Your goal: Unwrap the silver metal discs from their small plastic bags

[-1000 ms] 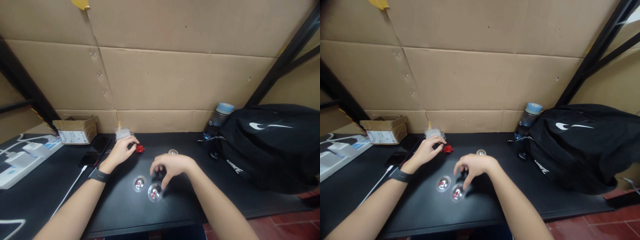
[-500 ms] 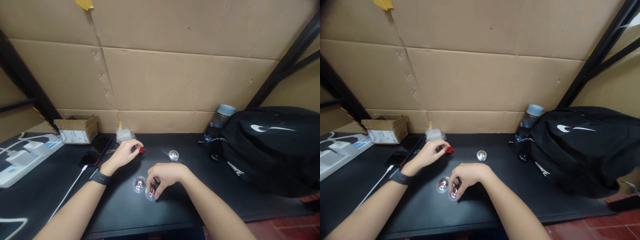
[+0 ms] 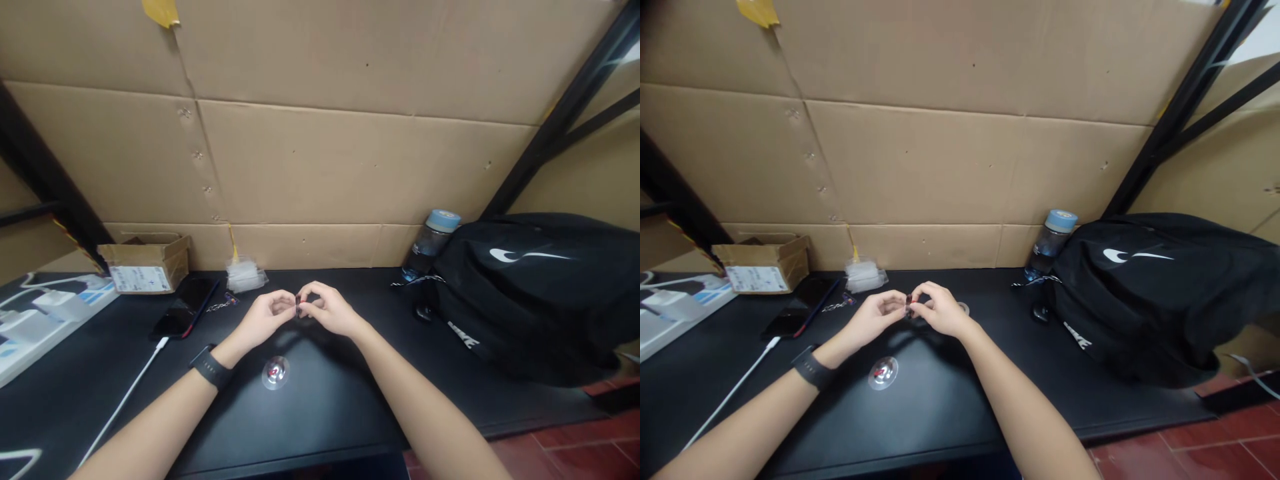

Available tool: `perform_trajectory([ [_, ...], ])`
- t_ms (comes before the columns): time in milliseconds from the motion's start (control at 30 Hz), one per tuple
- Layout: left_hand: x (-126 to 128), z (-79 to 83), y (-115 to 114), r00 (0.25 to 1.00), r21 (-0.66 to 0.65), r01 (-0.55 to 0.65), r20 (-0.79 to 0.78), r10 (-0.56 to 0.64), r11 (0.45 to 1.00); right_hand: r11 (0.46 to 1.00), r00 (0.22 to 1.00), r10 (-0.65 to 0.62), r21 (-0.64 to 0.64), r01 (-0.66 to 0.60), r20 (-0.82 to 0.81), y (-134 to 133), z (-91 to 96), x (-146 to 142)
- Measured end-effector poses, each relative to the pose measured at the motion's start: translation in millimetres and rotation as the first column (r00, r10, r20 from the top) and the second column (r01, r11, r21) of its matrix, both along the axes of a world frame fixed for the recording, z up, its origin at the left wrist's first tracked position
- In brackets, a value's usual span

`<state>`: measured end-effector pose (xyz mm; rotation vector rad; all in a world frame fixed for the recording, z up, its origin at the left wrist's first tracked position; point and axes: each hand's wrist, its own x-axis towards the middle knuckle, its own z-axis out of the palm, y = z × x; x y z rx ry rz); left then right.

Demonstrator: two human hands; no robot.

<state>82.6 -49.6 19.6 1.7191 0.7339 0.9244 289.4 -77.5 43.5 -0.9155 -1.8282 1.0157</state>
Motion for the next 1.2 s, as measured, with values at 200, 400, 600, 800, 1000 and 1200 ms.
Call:
perform_trajectory([
  [200,4.9,-1.6,-0.7,0.992,0.012,-0.116,0.041,0.116,0.993,1.000,0.998,0.019,-0.022,-0.020,-0.057,-1.8,-3.3,-4.9],
  [400,-7.8,7.0,4.3,0.955,0.174,-0.279,-0.052,0.292,0.945,0.990,0.992,-0.126,0.063,0.124,0.023,-3.5,0.0,-11.6],
  [600,-42.2,15.3,27.8,0.802,0.559,-0.385,-0.191,0.566,0.734,0.918,0.790,-0.371,0.323,0.232,0.488,3.1,20.2,32.7],
  [800,-45.8,4.9,37.1,0.817,0.609,-0.169,-0.353,0.456,0.775,0.952,0.521,-0.279,0.164,0.257,0.807,6.3,23.9,70.8],
  [1000,-48.6,18.0,31.5,0.817,0.611,-0.129,-0.382,0.433,0.781,0.960,0.498,-0.219,0.094,0.263,0.839,10.1,21.5,75.4],
  [1200,-50.3,42.5,5.0,0.761,0.144,0.403,-0.600,-0.244,0.904,0.967,0.513,-0.182,0.059,0.248,0.839,10.3,19.6,79.5],
])
